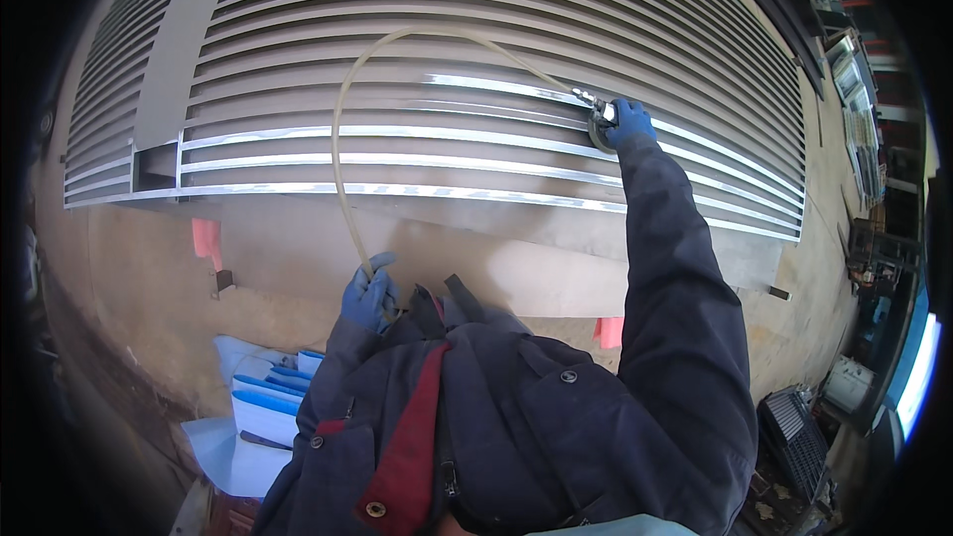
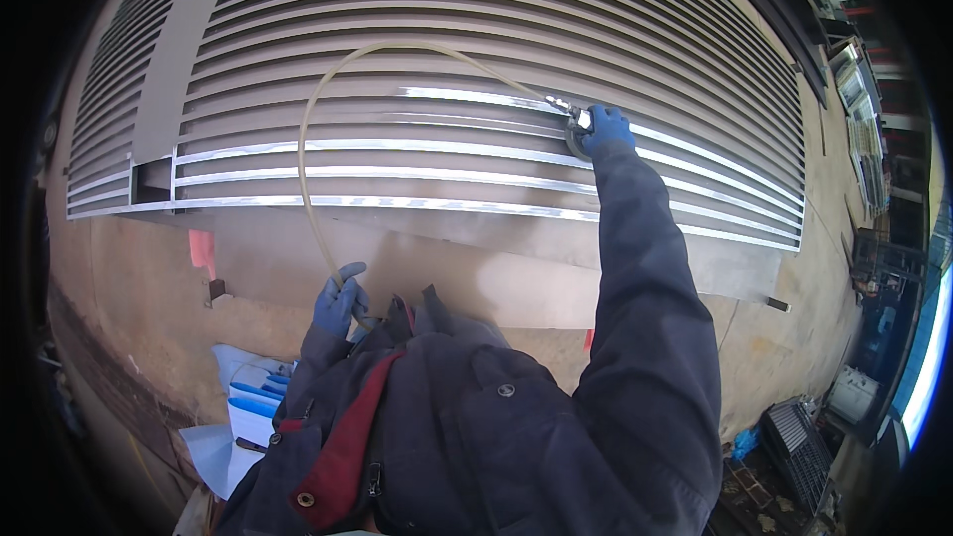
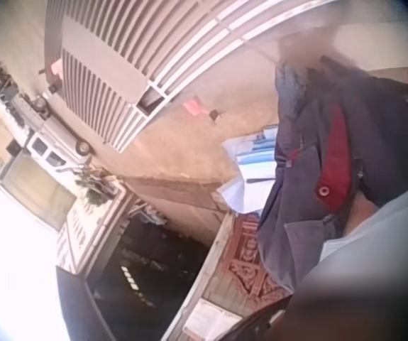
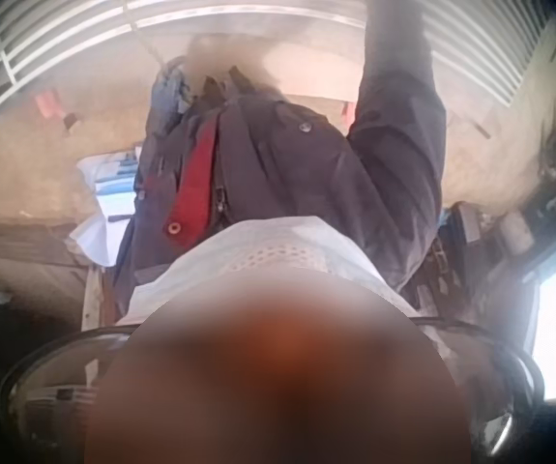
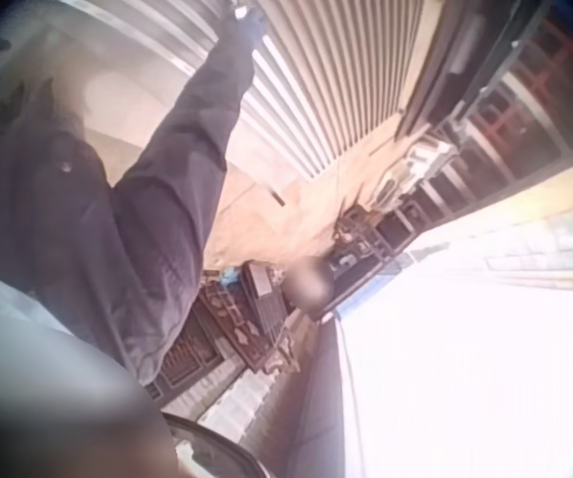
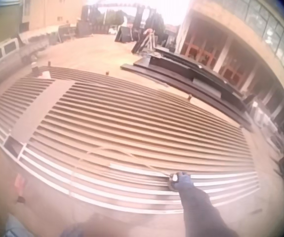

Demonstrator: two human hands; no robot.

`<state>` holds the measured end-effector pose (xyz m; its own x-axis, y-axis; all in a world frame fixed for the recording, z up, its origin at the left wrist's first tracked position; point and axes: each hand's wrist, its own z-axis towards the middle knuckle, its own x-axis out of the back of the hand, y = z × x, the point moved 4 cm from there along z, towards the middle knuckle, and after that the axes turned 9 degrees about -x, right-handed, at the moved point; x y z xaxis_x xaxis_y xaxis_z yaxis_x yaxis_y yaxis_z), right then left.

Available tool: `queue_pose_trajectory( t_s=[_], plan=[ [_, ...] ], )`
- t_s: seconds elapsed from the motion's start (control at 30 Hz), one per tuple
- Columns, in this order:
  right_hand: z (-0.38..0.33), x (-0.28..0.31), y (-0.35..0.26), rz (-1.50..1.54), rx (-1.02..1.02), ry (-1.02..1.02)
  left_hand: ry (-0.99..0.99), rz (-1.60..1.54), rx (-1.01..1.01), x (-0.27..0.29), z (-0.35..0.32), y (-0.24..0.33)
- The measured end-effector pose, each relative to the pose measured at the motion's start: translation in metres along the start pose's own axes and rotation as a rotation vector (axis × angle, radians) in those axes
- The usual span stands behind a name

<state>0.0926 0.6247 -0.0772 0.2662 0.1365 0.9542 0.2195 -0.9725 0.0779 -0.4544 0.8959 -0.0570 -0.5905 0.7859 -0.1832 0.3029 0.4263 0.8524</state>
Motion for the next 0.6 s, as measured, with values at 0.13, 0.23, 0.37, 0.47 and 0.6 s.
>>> queue_pose_trajectory(
  t_s=[0.13, 0.23, 0.37, 0.47, 0.6],
  plan=[
    [-0.013, 0.007, -0.065, 0.013, 0.128, 0.041, 0.034, -0.009, -0.031, 0.005, 0.0, -0.002],
    [-0.024, 0.009, -0.119, 0.002, 0.233, 0.05, 0.059, -0.022, -0.066, 0.013, -0.002, -0.004],
    [-0.04, 0.011, -0.186, -0.045, 0.32, 0.032, 0.134, -0.004, -0.068, 0.03, -0.005, -0.009],
    [-0.052, 0.014, -0.228, -0.071, 0.374, 0.031, 0.166, -0.061, -0.083, 0.039, -0.011, -0.013],
    [-0.066, 0.013, -0.277, -0.08, 0.455, 0.044, 0.214, -0.125, -0.098, 0.052, -0.021, -0.02]
  ],
)
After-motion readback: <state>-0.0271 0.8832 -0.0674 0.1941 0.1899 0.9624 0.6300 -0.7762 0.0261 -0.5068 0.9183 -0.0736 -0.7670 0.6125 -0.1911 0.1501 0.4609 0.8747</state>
